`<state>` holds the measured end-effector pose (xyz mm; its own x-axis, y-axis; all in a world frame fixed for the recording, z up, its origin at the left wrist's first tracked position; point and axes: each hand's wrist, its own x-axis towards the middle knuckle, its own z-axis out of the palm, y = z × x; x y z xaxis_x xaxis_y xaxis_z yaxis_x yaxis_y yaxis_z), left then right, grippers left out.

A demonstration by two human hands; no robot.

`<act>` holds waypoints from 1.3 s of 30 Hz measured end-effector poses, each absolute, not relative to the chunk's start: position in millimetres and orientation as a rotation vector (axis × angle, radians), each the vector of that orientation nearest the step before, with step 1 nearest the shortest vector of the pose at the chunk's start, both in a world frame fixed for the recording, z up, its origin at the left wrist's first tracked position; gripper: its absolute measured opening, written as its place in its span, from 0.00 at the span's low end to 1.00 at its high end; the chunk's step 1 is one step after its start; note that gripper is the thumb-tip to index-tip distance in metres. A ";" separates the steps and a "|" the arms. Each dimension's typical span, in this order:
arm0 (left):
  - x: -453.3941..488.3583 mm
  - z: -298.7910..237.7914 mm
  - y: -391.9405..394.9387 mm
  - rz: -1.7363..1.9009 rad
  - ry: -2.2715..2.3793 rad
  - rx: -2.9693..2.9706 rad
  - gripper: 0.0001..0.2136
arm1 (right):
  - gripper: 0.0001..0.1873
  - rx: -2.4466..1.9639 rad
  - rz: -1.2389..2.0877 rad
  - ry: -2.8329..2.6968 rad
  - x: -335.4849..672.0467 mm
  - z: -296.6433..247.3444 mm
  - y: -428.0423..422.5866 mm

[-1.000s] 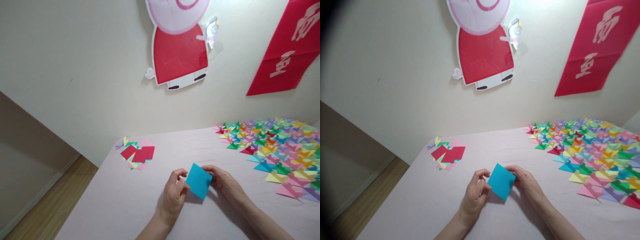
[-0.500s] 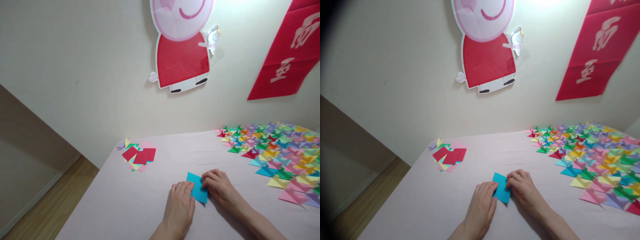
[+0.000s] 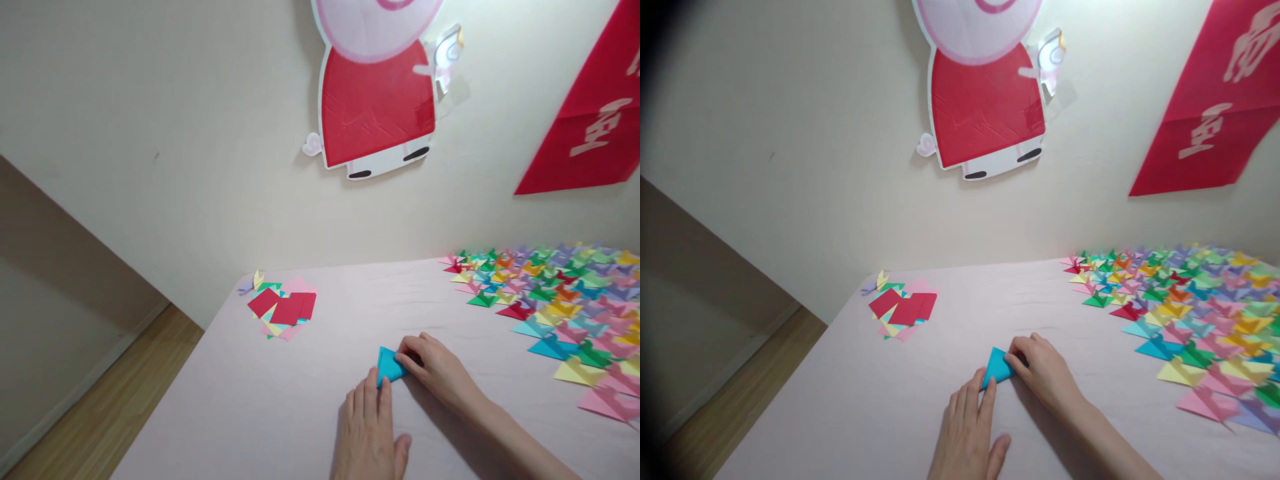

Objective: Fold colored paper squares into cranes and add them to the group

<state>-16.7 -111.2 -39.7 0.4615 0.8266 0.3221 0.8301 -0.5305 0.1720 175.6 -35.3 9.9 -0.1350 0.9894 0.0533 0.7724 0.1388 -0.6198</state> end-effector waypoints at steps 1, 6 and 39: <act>-15.7 -39.5 -110.4 -0.581 -1.526 -2.677 0.34 | 0.12 -1.701 0.624 -1.966 174.2 9.8 -34.8; -13.4 -38.7 -108.5 -0.579 -1.523 -2.690 0.30 | 0.11 -1.746 0.577 -1.996 171.5 8.2 -33.6; -10.0 -17.1 -102.1 -0.477 -1.549 -2.773 0.30 | 0.11 -1.883 0.387 -2.047 160.1 6.8 -30.2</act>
<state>-10.0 -102.1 -17.1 0.4915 0.8421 0.2223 0.8212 -0.5331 0.2038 160.1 -30.2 6.8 -0.0703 0.9958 0.0584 0.9057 0.0883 -0.4147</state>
